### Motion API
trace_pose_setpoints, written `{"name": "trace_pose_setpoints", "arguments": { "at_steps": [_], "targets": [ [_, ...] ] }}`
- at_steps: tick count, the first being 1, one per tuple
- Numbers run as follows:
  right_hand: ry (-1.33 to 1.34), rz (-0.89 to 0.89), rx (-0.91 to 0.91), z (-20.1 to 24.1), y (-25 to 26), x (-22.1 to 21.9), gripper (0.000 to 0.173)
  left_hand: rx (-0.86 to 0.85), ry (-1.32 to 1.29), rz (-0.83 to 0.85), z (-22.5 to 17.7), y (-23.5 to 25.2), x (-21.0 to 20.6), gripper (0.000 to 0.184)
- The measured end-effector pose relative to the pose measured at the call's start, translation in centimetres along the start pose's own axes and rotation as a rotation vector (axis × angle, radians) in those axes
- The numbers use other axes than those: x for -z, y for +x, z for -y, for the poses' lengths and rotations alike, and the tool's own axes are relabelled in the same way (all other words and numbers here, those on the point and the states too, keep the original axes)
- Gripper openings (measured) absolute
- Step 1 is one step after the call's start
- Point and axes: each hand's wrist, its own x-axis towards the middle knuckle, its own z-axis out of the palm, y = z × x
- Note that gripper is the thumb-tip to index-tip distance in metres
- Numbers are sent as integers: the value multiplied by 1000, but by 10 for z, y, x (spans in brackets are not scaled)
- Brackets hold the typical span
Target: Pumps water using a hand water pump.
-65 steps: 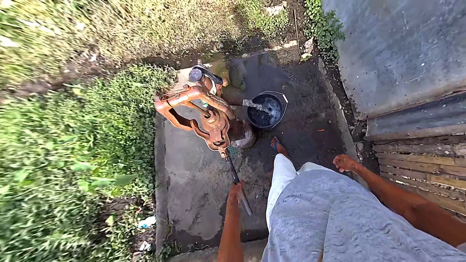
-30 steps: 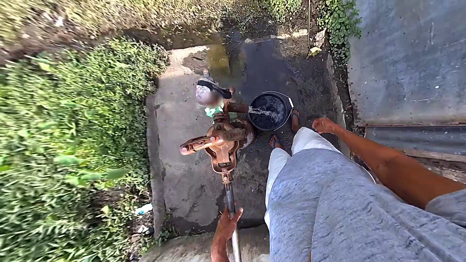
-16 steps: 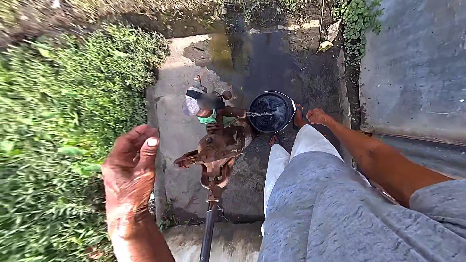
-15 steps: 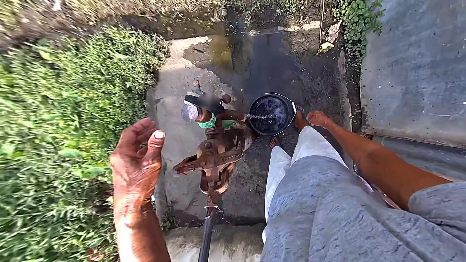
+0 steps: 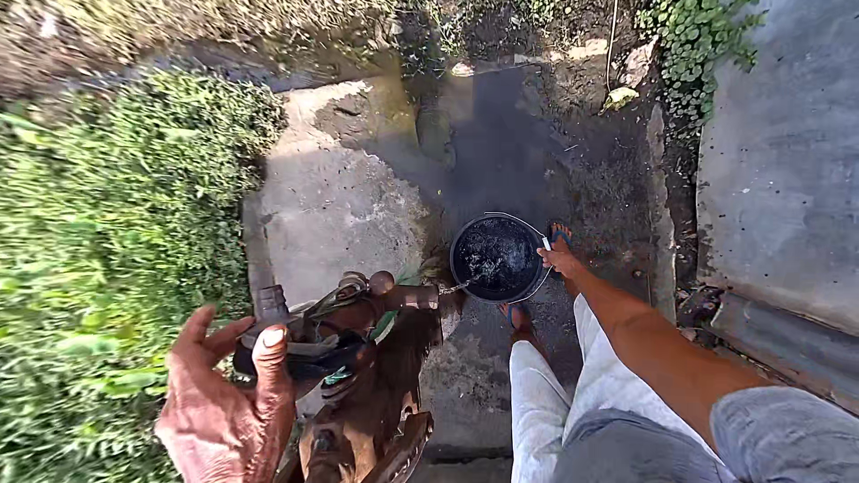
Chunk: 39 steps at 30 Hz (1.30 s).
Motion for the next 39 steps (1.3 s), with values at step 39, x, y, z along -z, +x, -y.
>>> {"name": "trace_pose_setpoints", "arguments": {
  "at_steps": [39],
  "targets": [
    [-36,-37,10,84,-127,-10,65,206,29,-286,-22,5,-14,75]
  ]
}}
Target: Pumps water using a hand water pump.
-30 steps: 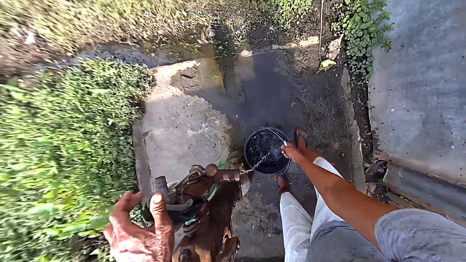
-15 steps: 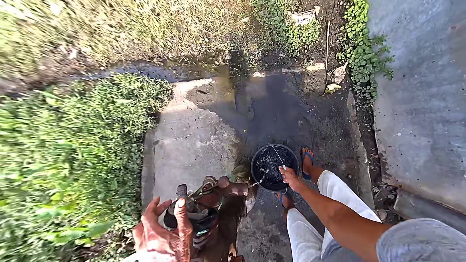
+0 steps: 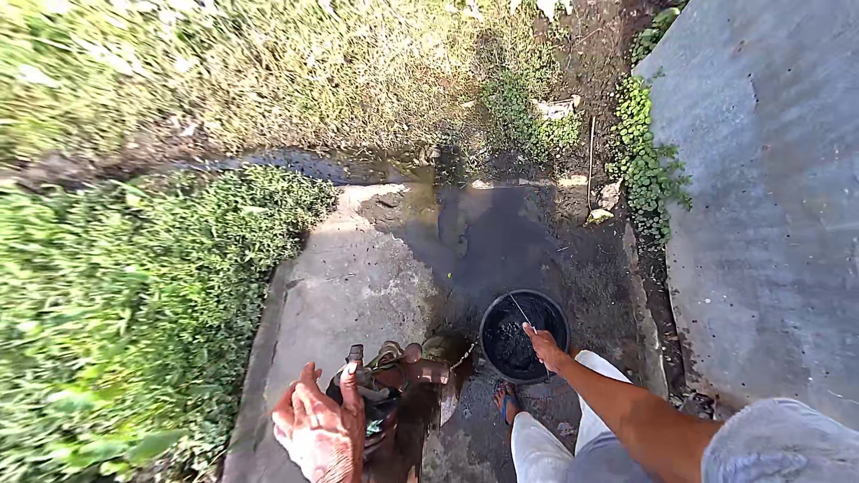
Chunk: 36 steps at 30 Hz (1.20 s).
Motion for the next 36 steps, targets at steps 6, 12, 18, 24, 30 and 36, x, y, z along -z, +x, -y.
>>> {"name": "trace_pose_setpoints", "arguments": {
  "at_steps": [6,12,18,24,30,36],
  "targets": [
    [8,-84,32,15,-42,88,58,23,-8,-39,-1,1,-6,72],
    [81,-181,47,-7,-42,168,53,42,-7,-74,-1,-2,-11,70],
    [187,-254,85,-22,-78,236,46,79,18,4,-1,-1,-6,68],
    [452,-450,9,-30,-86,256,49,108,30,47,-1,-1,-2,73],
    [120,-501,-62,-43,-64,284,56,98,36,336,4,13,5,79],
    [-331,-395,-155,10,-107,288,44,174,-250,379,23,125,21,67]
  ]
}}
